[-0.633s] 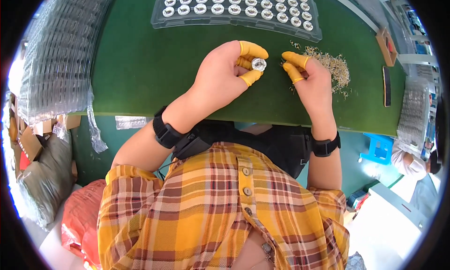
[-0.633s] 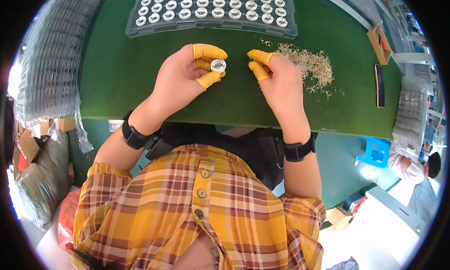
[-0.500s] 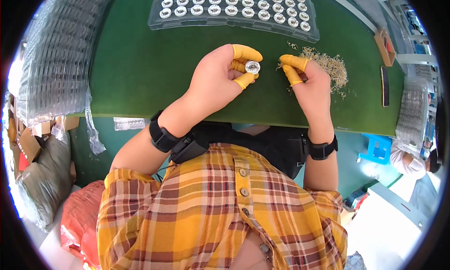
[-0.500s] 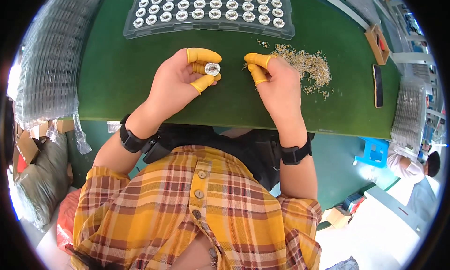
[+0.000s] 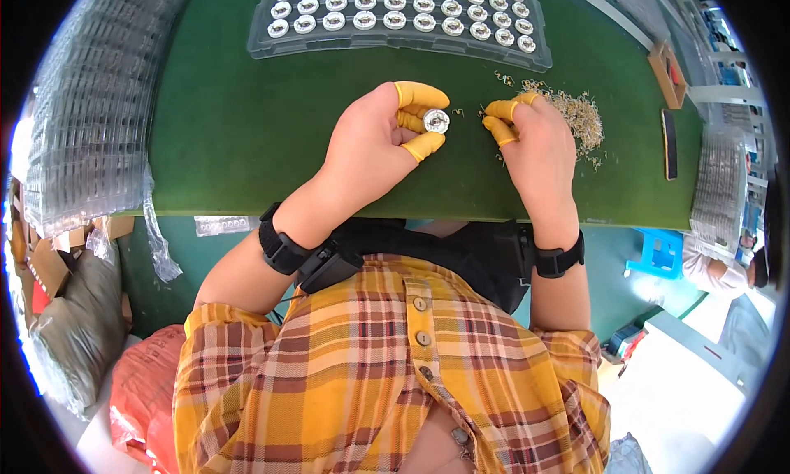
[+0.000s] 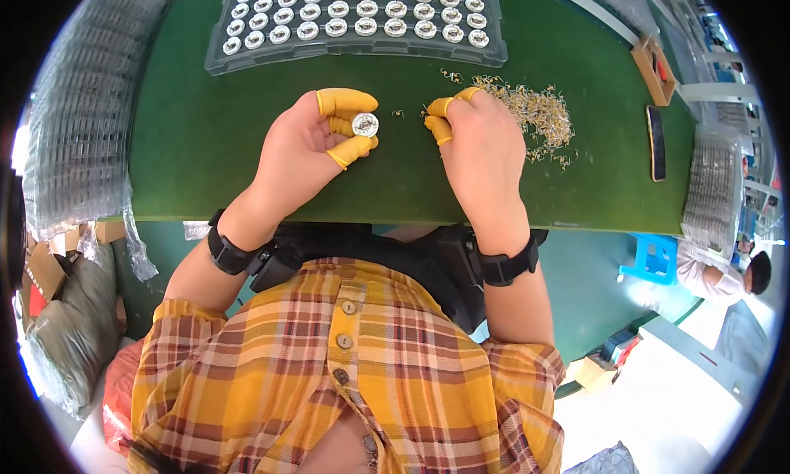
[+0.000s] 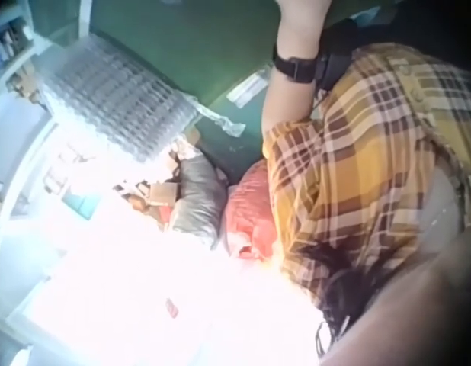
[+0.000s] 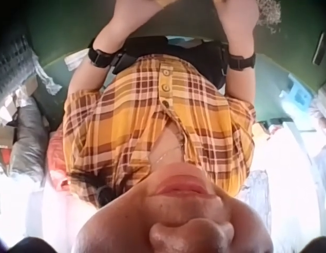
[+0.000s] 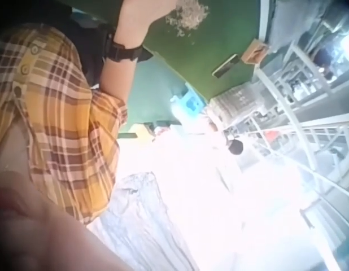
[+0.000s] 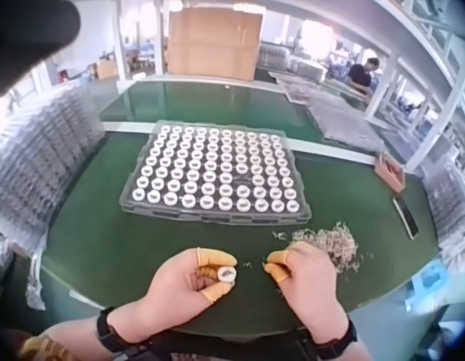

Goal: Assemble small circular electronic components by inserting tiny pins and placing them into an organized tray.

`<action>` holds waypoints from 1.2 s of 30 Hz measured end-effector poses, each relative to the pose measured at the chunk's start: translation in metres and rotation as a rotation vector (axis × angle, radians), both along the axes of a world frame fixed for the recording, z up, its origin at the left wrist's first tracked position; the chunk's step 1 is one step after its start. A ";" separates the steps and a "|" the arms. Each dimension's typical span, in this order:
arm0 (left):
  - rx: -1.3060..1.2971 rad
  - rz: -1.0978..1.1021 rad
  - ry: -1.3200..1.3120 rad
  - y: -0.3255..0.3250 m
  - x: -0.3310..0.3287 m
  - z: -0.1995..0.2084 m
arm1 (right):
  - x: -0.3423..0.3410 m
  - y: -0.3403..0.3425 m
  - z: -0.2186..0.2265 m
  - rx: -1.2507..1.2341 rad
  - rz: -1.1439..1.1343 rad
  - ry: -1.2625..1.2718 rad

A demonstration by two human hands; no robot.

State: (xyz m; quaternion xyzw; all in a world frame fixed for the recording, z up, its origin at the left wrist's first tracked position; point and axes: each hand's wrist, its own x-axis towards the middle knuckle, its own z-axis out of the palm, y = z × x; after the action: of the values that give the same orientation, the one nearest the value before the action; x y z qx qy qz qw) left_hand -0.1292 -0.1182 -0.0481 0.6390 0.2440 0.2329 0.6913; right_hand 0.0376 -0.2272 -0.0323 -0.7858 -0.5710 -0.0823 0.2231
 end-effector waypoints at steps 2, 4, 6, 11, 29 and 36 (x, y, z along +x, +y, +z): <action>0.008 -0.002 0.027 0.002 -0.001 0.001 | 0.000 -0.003 0.002 -0.077 -0.019 -0.004; 0.022 -0.024 0.045 0.002 -0.002 0.001 | 0.003 -0.005 0.007 -0.101 -0.042 0.086; 0.005 -0.023 0.034 0.000 -0.005 0.001 | 0.002 -0.007 0.008 -0.130 -0.065 0.175; 0.005 -0.010 -0.040 -0.001 -0.001 -0.001 | 0.003 0.001 0.004 -0.053 -0.037 0.127; -0.024 -0.020 -0.025 0.002 -0.006 0.003 | -0.029 -0.001 0.006 0.248 0.139 1.180; -0.010 -0.046 -0.030 -0.001 -0.003 0.001 | -0.035 -0.001 0.000 0.277 0.111 0.911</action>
State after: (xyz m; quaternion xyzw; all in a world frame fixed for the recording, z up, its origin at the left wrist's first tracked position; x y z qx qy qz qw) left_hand -0.1318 -0.1187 -0.0471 0.6375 0.2198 0.2252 0.7032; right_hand 0.0029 -0.2285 -0.0322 -0.6732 -0.4399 0.2070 0.5572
